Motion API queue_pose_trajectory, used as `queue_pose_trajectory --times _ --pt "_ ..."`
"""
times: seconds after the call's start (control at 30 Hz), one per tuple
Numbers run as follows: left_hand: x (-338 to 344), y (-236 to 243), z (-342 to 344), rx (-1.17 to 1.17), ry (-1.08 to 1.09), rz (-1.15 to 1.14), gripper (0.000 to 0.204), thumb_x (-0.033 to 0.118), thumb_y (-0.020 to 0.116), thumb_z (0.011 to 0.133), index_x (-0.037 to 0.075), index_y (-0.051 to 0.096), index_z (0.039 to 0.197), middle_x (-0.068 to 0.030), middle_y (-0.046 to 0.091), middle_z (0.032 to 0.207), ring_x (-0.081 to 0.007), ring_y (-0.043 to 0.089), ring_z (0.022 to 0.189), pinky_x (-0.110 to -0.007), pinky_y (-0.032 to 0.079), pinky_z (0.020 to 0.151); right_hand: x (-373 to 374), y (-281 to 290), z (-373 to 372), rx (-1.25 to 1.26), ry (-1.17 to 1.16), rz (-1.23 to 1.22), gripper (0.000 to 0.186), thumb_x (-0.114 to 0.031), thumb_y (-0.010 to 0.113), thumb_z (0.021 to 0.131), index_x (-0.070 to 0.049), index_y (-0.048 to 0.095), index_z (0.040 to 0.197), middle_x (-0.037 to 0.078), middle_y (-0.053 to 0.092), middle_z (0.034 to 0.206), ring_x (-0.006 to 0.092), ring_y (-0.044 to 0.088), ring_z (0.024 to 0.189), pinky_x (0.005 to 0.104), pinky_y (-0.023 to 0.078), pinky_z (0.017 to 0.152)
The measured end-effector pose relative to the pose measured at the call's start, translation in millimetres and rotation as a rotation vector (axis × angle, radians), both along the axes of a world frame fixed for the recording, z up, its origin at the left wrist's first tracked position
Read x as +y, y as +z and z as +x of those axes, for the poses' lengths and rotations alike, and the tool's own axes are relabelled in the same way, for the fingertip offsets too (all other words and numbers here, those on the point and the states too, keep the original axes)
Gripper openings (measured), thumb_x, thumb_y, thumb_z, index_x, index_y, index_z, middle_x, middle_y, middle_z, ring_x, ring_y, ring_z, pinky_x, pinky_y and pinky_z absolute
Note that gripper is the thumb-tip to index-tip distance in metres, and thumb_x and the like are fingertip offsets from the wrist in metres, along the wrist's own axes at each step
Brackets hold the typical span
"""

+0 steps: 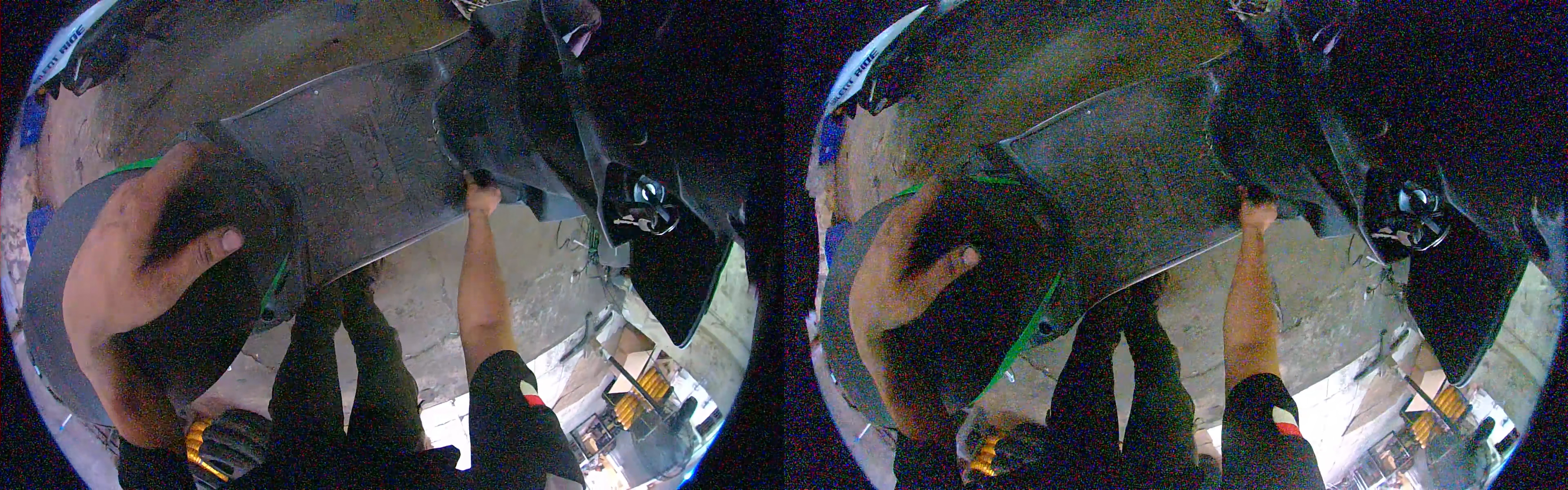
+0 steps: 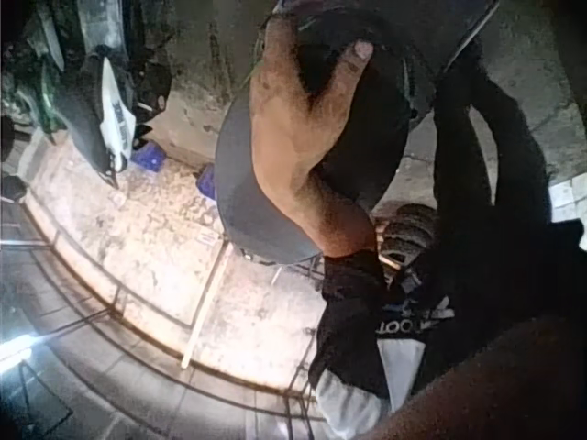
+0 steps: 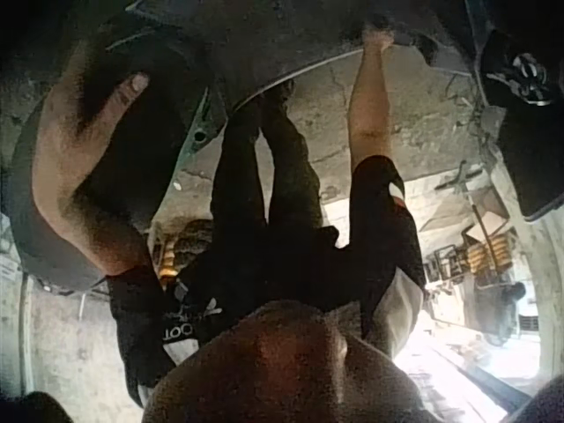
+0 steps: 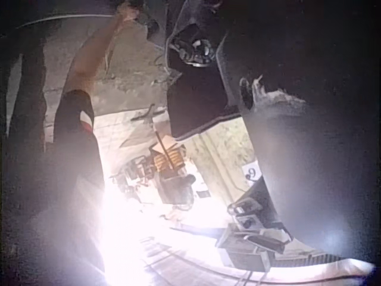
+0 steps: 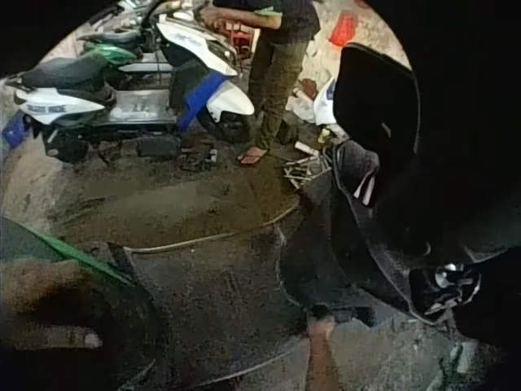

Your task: The person removes the front headlight and handle fairing of a motorcycle by hand and then uses a screwdriver to loosen screws on the dashboard area.

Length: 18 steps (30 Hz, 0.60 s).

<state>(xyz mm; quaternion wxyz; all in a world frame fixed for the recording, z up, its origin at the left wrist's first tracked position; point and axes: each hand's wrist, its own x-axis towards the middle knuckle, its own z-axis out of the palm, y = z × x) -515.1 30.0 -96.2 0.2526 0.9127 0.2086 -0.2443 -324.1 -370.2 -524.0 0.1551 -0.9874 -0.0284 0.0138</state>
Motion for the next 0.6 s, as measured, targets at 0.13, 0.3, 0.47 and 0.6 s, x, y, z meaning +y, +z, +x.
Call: queue_pose_trajectory --times 0.13,0.3,0.47,0.6 --pt "-6 11 17 0.068 0.05 -0.093 0.075 0.031 0.074 0.077 -0.005 0.04 0.132 -0.0256 0.05 0.127 -0.0353 0.046 0.123 -0.04 0.034 0.104 -16 -14 6 -0.063 -0.112 -0.241 0.059 -0.053 0.069 0.071 0.004 0.067 0.085 0.022 0.067 0.091 0.0372 0.064 0.087 0.0408 0.051 0.082" --pt "3 5 6 -0.024 -0.056 -0.032 0.074 0.029 0.074 0.076 -0.006 0.04 0.132 -0.0252 0.052 0.125 -0.0353 0.047 0.122 -0.04 0.035 0.103 -19 -35 -5 -0.017 -0.473 1.122 0.054 -0.041 0.063 0.08 0.004 0.058 0.11 0.022 0.061 0.11 0.0375 0.06 0.097 0.0507 0.049 0.083" --pt "-3 4 11 -0.014 -0.045 -0.048 0.075 0.03 0.075 0.076 -0.006 0.04 0.131 -0.0248 0.054 0.122 -0.0357 0.05 0.118 -0.04 0.036 0.102 -9 -30 -10 0.147 -0.344 0.999 0.059 -0.049 0.061 0.08 0.002 0.061 0.108 0.02 0.062 0.108 0.0374 0.061 0.095 0.0451 0.049 0.084" --pt "-2 7 12 -0.015 -0.086 -0.153 0.073 0.03 0.075 0.076 -0.006 0.041 0.13 -0.0245 0.056 0.119 -0.0354 0.053 0.114 -0.04 0.038 0.099 31 -24 6 0.008 -0.191 0.316 0.064 -0.056 0.059 0.079 0.001 0.063 0.107 0.018 0.064 0.106 0.0374 0.061 0.094 0.0407 0.049 0.085"
